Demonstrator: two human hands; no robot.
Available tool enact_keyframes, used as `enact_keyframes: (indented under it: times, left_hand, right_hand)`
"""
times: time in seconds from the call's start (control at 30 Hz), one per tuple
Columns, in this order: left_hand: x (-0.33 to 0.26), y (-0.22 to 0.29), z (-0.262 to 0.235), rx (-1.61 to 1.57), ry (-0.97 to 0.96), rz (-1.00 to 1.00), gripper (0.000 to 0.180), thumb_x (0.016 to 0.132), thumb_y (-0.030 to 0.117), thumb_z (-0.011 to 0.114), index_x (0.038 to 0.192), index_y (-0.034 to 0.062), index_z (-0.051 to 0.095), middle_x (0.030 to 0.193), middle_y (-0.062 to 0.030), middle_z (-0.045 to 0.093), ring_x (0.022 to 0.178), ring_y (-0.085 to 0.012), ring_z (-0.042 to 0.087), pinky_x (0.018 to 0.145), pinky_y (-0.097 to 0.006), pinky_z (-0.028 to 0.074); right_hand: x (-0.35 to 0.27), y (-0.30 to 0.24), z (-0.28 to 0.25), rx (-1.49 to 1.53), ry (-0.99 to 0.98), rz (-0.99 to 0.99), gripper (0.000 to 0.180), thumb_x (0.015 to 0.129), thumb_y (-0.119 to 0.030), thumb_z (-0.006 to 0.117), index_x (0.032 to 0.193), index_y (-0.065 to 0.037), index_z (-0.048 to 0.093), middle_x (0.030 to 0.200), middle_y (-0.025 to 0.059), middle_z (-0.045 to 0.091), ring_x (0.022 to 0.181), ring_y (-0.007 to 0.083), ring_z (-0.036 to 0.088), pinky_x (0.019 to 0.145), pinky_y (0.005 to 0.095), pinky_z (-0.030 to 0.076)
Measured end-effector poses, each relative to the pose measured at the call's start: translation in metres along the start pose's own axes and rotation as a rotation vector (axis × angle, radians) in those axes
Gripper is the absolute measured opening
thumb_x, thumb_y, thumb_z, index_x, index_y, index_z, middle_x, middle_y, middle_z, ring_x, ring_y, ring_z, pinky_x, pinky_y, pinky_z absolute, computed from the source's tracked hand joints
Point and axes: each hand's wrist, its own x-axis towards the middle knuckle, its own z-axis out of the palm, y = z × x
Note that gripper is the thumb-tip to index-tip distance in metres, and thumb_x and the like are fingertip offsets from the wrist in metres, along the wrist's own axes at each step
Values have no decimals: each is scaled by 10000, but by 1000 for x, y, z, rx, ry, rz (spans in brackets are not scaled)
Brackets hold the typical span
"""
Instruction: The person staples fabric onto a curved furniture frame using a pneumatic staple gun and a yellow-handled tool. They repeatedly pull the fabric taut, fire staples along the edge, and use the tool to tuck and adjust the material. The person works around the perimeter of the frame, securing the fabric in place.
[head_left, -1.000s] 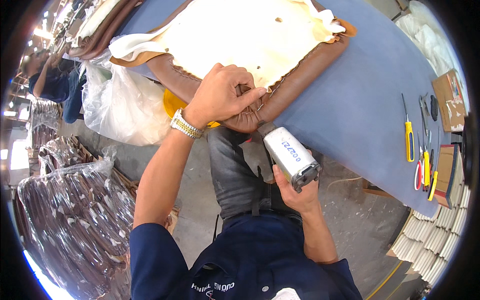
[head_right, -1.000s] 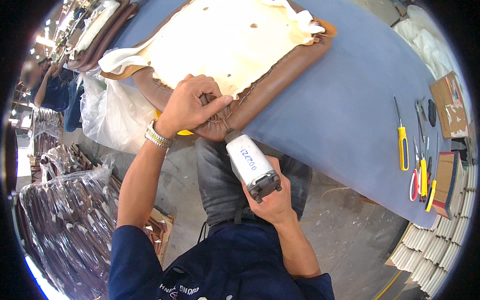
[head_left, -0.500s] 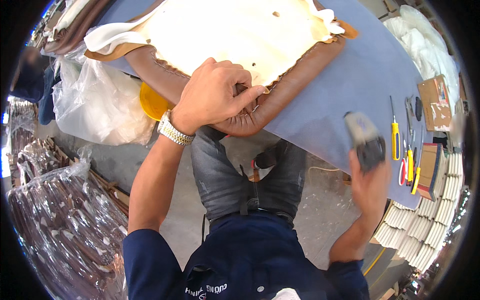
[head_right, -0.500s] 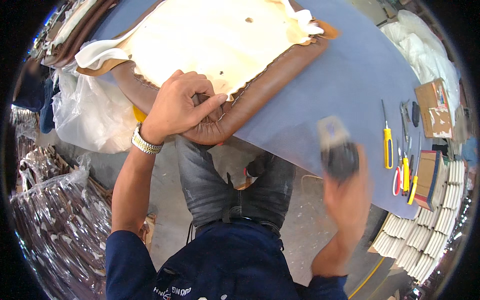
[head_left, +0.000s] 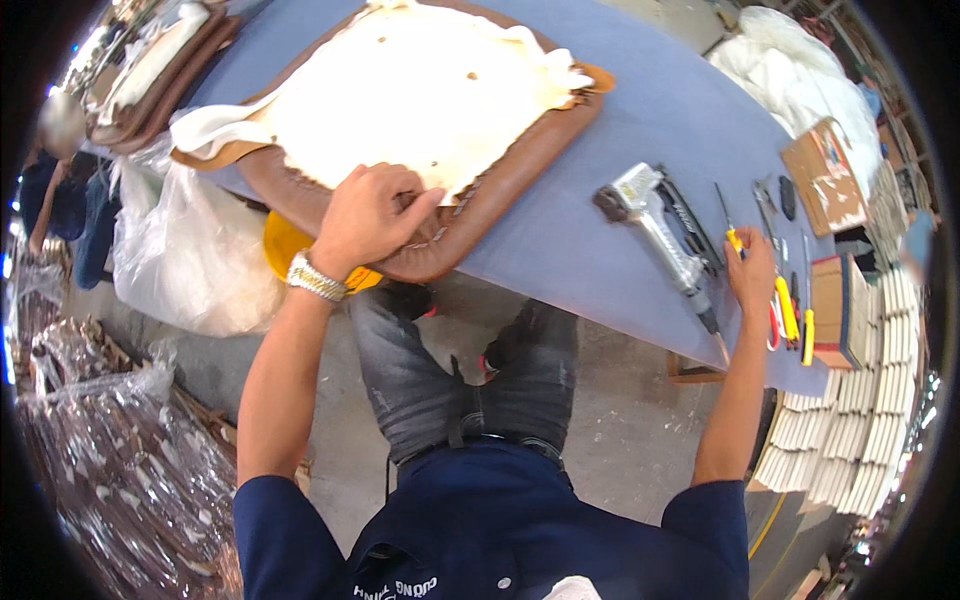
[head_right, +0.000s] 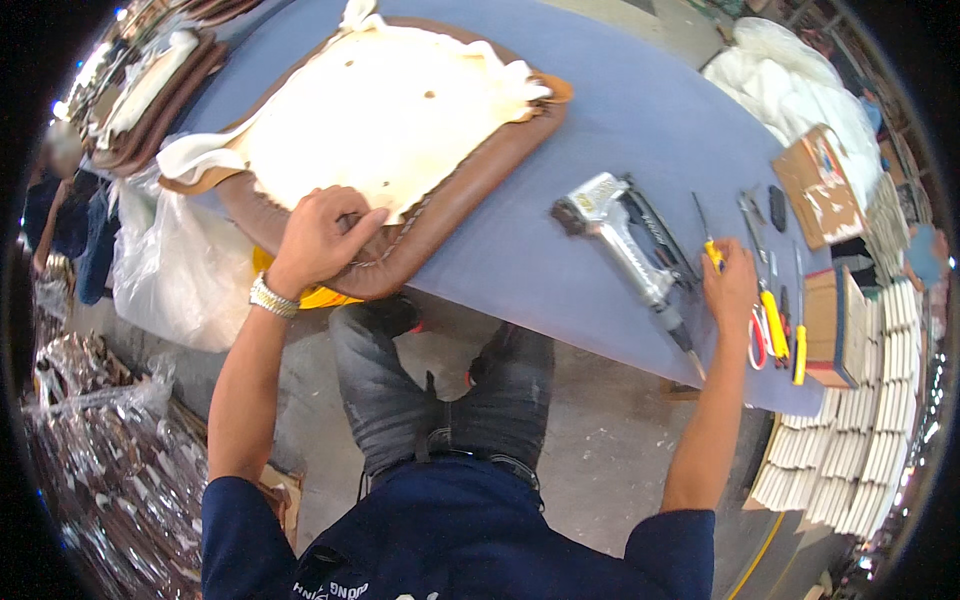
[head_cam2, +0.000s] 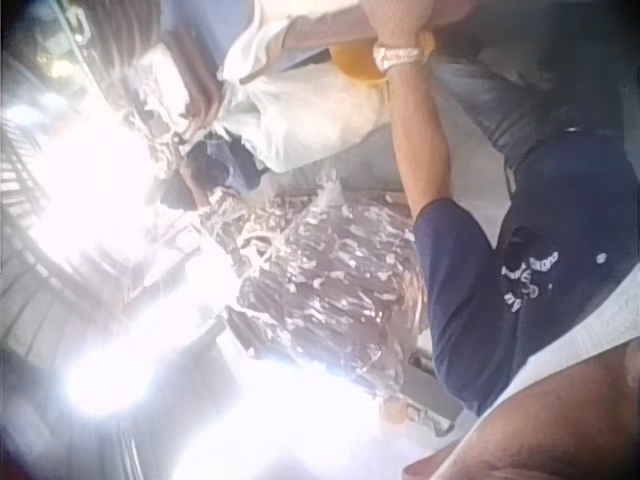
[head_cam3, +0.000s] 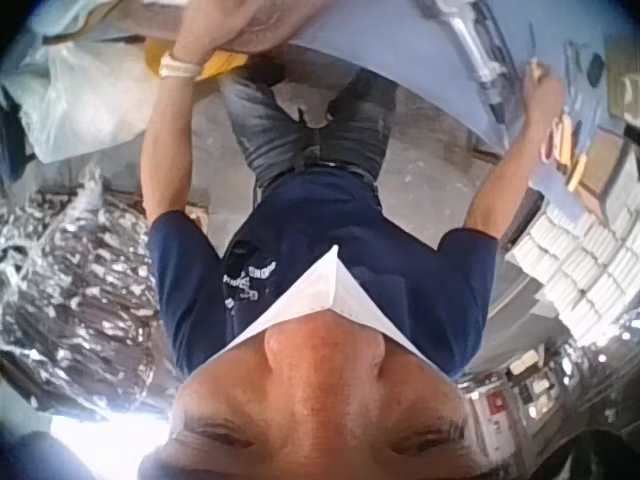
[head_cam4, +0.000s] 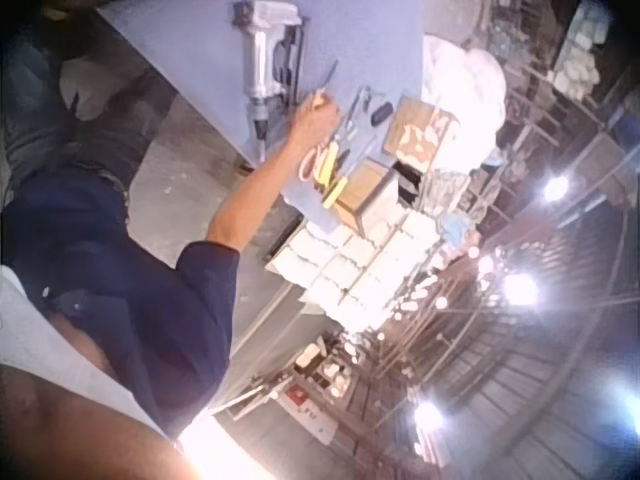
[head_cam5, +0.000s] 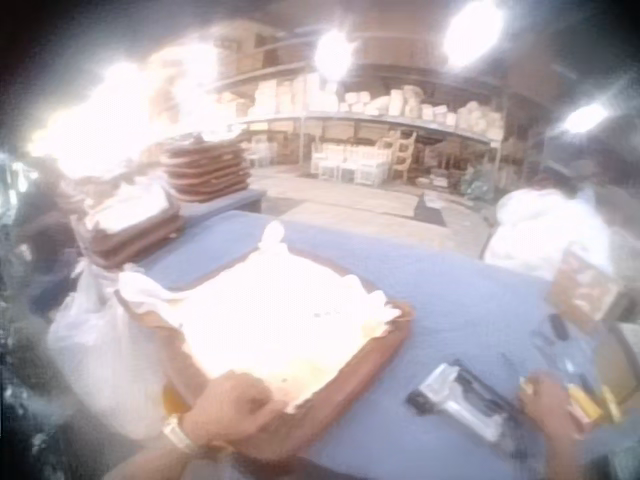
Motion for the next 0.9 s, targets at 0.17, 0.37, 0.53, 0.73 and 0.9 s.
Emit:
enact_keyframes:
  times: [0.17, 0.37, 0.53, 0.73, 0.9]
  left_hand:
    - [-4, 5, -8, -84, -37, -6, 347, 860, 386, 783, 860, 42, 738, 776, -98, 666, 757, -268, 617, 746, -398, 487]
    - [-14, 6, -24, -27, -110, 108, 503, 768, 429, 849, 1102, 73, 723, 957, -95, 666, 960, -294, 601, 891, -389, 475]
    - [-11, -9, -20, -129, -141, 126, 435, 790, 434, 839, 1021, 78, 744, 887, -113, 694, 876, -305, 654, 794, -393, 511]
    - [-5, -4, -10, -224, -95, 54, 373, 839, 436, 803, 948, 81, 762, 824, -112, 714, 788, -291, 672, 730, -382, 521]
    - [-8, -4, -5, -240, -51, 8, 353, 847, 435, 793, 918, 90, 768, 780, -96, 710, 756, -288, 668, 717, -387, 520]
  right_hand:
    - [15, 18, -9, -37, -213, 150, 349, 919, -331, 735, 1041, -9, 680, 955, 196, 731, 883, 420, 694, 782, 488, 536]
    - [-17, -51, -96, 883, -9, 44, 290, 1006, -225, 643, 1186, 2, 641, 955, 93, 698, 785, 140, 665, 684, 298, 524]
    - [-87, -186, -109, 999, -513, -170, 378, 986, -148, 656, 1341, -45, 579, 1060, 141, 680, 823, 216, 697, 722, 362, 563]
    - [-107, -244, -100, 696, -447, -605, 532, 902, -94, 721, 1412, -127, 574, 1087, 143, 666, 883, 338, 694, 735, 414, 567]
    - [-111, -260, -106, 436, -421, -630, 531, 877, -56, 743, 1386, -118, 604, 1048, 122, 664, 843, 315, 681, 694, 385, 550]
